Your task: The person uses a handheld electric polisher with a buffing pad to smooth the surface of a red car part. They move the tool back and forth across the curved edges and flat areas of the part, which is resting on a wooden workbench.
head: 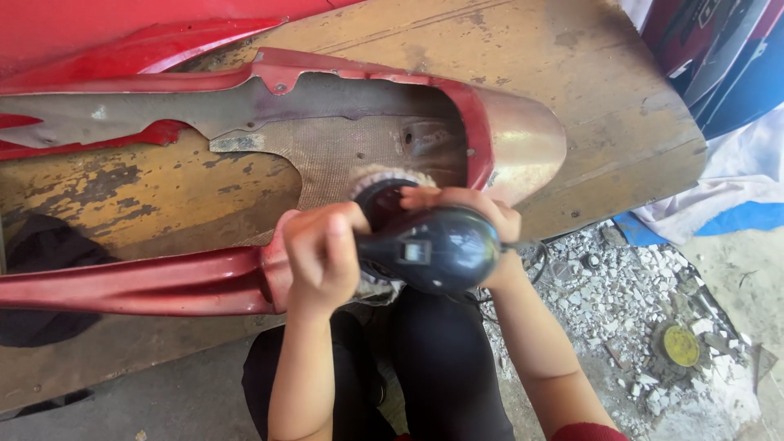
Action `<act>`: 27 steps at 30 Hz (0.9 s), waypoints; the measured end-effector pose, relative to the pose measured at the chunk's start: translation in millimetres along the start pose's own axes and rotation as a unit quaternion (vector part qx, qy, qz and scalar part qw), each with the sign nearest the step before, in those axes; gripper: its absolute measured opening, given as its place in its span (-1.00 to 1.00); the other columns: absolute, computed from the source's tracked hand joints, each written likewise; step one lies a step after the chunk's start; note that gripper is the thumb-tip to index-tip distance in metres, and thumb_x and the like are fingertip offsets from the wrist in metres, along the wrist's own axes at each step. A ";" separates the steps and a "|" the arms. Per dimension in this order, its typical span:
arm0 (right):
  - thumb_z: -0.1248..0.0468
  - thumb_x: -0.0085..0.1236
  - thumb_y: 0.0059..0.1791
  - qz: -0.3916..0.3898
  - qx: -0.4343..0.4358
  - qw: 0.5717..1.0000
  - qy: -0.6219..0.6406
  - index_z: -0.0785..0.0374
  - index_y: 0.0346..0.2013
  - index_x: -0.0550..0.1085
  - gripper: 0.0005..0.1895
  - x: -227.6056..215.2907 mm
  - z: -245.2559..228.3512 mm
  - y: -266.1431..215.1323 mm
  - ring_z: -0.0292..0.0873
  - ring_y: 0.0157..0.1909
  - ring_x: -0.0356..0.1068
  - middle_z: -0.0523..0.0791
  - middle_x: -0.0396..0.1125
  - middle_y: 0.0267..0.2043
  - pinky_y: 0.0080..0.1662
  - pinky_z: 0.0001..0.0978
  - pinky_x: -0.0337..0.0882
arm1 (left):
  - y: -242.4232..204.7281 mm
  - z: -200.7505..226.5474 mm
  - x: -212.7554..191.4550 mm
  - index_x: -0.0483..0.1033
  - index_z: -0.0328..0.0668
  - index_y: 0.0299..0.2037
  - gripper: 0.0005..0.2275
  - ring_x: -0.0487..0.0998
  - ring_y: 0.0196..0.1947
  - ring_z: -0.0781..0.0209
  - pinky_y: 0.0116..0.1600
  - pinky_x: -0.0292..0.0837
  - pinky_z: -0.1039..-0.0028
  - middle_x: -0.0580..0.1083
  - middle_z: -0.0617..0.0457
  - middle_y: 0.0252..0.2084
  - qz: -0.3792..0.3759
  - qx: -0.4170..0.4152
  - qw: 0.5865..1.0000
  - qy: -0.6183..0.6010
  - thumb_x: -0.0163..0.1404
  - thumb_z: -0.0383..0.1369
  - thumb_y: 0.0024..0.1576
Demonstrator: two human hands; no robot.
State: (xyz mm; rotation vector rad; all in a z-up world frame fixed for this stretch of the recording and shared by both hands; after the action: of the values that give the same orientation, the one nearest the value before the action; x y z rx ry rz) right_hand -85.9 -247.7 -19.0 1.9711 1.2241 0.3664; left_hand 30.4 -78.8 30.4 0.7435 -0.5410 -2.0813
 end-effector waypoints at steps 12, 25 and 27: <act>0.27 0.57 -0.17 0.064 0.025 0.996 0.047 0.44 0.02 0.36 -0.36 -12.3 9.7 -4.8 0.09 0.10 0.55 0.24 0.47 0.01 0.23 -0.06 0.56 | 4.5 -0.6 14.4 0.35 -0.33 -0.44 -0.69 0.42 -0.53 0.09 -0.34 0.26 0.33 0.31 -0.04 -0.53 -0.034 0.025 0.998 -0.046 -0.23 -0.36 0.36; 0.11 0.60 -0.28 0.066 0.010 0.996 -0.055 0.36 0.08 0.22 -0.14 -36.4 6.1 -28.1 0.03 0.14 0.51 0.16 0.45 0.07 0.22 -0.11 0.52 | 11.3 10.3 39.6 0.31 -0.34 -0.40 -0.76 0.44 -0.46 -0.02 -0.27 0.32 0.27 0.31 -0.08 -0.49 -0.102 0.040 0.989 -0.094 -0.12 -0.42 0.34; 0.13 0.62 -0.29 0.068 0.010 0.996 -0.050 0.36 0.10 0.22 -0.12 -34.3 12.7 -23.0 0.03 0.15 0.50 0.17 0.44 0.07 0.24 -0.10 0.51 | 12.9 5.8 38.0 0.33 -0.34 -0.39 -0.77 0.44 -0.44 -0.03 -0.25 0.32 0.28 0.32 -0.09 -0.48 -0.091 0.038 0.991 -0.087 -0.13 -0.42 0.35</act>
State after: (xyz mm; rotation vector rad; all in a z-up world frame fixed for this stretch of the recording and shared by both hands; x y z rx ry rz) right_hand -110.0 -277.3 -39.2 2.0696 1.0382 0.3197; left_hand 15.9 -116.7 30.7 0.6794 -0.6736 -2.3209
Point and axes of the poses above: each hand's wrist, its own y-axis towards the middle knuckle, its own x-axis out of the palm, z = x × y, the point moved 4 cm from there along y, towards the middle knuckle
